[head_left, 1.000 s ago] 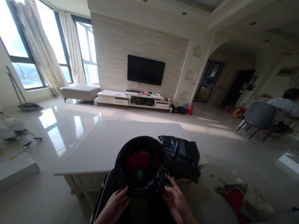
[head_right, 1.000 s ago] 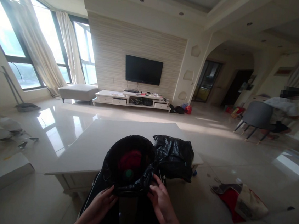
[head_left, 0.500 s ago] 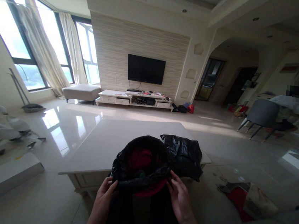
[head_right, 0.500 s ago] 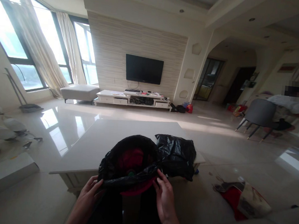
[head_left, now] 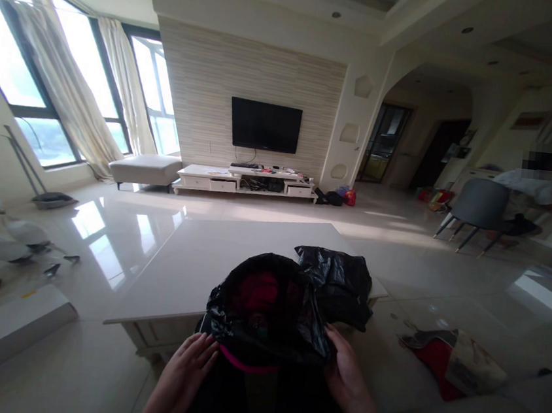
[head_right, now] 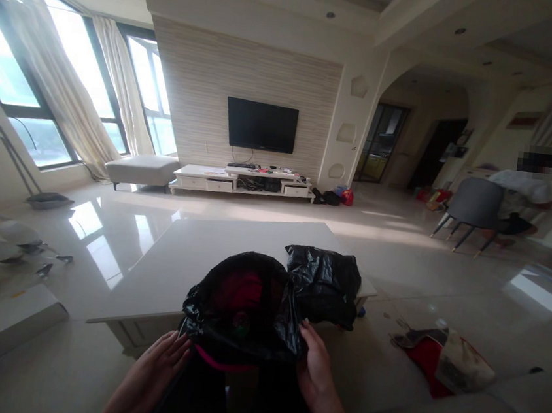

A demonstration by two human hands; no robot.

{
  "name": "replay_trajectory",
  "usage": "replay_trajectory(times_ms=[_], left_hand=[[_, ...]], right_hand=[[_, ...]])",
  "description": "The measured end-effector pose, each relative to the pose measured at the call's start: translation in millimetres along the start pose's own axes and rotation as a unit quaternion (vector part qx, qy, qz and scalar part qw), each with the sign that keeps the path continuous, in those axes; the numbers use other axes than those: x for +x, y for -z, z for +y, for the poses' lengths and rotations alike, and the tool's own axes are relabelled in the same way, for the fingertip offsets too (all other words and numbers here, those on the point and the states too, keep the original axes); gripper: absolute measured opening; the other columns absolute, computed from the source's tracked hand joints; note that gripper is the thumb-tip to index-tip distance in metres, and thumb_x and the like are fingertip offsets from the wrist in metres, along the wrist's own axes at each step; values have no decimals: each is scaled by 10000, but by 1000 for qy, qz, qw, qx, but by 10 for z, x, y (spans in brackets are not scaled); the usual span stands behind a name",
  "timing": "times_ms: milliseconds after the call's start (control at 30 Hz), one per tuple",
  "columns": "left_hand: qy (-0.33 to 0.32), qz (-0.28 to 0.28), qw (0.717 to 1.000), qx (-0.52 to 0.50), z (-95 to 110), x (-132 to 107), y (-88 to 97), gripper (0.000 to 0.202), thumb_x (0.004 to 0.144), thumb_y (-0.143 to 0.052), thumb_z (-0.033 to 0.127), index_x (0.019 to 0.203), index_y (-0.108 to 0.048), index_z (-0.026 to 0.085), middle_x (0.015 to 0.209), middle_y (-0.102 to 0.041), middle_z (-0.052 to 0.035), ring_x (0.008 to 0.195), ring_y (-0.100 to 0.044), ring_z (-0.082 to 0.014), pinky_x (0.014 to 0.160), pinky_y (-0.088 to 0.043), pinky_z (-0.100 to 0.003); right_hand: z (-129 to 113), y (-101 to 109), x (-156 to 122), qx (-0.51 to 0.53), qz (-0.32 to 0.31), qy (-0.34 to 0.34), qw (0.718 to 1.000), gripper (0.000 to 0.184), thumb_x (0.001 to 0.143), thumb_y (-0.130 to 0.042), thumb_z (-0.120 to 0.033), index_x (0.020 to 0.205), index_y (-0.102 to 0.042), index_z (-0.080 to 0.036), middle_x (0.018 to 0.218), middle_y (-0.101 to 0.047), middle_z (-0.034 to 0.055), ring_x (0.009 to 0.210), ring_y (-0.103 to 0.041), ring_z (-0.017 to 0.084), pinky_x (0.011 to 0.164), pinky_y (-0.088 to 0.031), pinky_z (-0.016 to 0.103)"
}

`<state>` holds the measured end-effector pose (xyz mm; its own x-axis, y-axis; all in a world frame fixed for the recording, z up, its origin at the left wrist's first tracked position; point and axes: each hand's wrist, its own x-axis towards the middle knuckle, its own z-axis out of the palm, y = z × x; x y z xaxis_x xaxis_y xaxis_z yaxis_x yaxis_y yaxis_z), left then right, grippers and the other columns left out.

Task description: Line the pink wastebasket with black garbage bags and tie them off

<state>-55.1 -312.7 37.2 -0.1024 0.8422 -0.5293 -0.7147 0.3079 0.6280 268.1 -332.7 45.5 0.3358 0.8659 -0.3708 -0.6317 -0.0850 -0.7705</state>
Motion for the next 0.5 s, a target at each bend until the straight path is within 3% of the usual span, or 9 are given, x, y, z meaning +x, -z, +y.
replay_trajectory(times_ms=[133, 300, 367, 500], left_hand=[[-7, -41, 998, 41, 22, 99, -43, 186, 910, -659, 75, 1074, -637, 160, 953, -769, -85, 790, -766, -185, 714, -643, -296], [-12, -14, 998, 57, 10, 278, -77, 171, 906, -656, 41, 1059, -660, 118, 908, -774, -101, 733, -757, -173, 668, -627, -259], [-8, -15, 997, 81, -17, 314, -26, 122, 910, -660, 46, 1017, -654, 104, 878, -768, -116, 708, -750, -180, 653, -623, -266], [-19, -24, 990, 139, -44, 303, 121, 198, 809, -750, 40, 963, -649, 113, 797, -745, -101, 656, -721, -184, 609, -601, -263]], right_hand=[[-108, -45, -47, -68, 8, 141, 988, 419, 609, -918, -431, 970, -810, -246, 958, -812, 23, 905, -716, 257, 833, -558, 363], [-298, -166, -283, -233, -68, 297, 923, 284, 737, -851, -485, 802, -795, -214, 814, -689, 28, 788, -589, 189, 720, -467, 282], [-307, -150, -345, -255, -89, 300, 915, 288, 733, -854, -486, 763, -777, -210, 794, -665, 27, 757, -567, 181, 687, -451, 276], [-180, 42, -265, -205, -64, 162, 963, 400, 693, -880, -547, 901, -792, -217, 807, -743, 28, 754, -645, 211, 696, -504, 304]])
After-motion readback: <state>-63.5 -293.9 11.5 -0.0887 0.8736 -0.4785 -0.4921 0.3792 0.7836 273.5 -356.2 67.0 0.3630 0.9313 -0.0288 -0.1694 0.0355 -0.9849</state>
